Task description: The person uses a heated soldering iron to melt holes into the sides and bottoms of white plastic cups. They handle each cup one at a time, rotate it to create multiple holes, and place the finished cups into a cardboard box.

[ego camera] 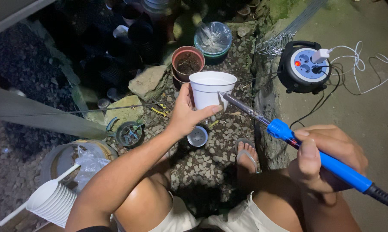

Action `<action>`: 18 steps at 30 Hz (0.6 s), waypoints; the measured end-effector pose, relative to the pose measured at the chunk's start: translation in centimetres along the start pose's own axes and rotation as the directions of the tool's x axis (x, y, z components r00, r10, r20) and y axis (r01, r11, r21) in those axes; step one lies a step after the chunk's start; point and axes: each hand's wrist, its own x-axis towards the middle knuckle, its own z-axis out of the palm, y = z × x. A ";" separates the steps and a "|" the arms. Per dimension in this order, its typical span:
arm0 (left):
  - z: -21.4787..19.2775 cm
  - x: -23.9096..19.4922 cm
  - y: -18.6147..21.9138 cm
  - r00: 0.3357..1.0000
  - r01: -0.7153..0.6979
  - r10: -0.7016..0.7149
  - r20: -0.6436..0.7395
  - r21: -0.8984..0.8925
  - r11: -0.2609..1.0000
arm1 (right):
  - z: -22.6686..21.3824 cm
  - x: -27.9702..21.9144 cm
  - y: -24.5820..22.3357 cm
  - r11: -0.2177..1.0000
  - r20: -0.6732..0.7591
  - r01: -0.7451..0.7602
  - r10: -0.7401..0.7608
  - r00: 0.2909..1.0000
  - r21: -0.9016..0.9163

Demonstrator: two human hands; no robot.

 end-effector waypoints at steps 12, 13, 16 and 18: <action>0.0 0.0 0.4 1.000 -0.009 0.010 -0.022 0.087 0.996 | 0.3 0.5 -0.9 0.998 0.038 -0.031 0.033 0.999 -0.055; 0.0 0.0 0.5 1.000 -0.009 0.011 -0.023 0.088 0.996 | 0.2 0.5 -1.0 0.997 0.042 -0.037 0.040 0.998 -0.069; 0.0 0.0 0.6 1.000 0.000 0.003 -0.030 0.092 0.996 | 0.1 0.6 -1.1 0.995 0.060 -0.032 0.037 0.997 -0.096; 0.0 -0.1 0.7 0.999 0.018 -0.014 -0.037 0.094 0.995 | 0.1 0.6 -1.0 0.996 0.079 -0.011 0.018 0.997 -0.092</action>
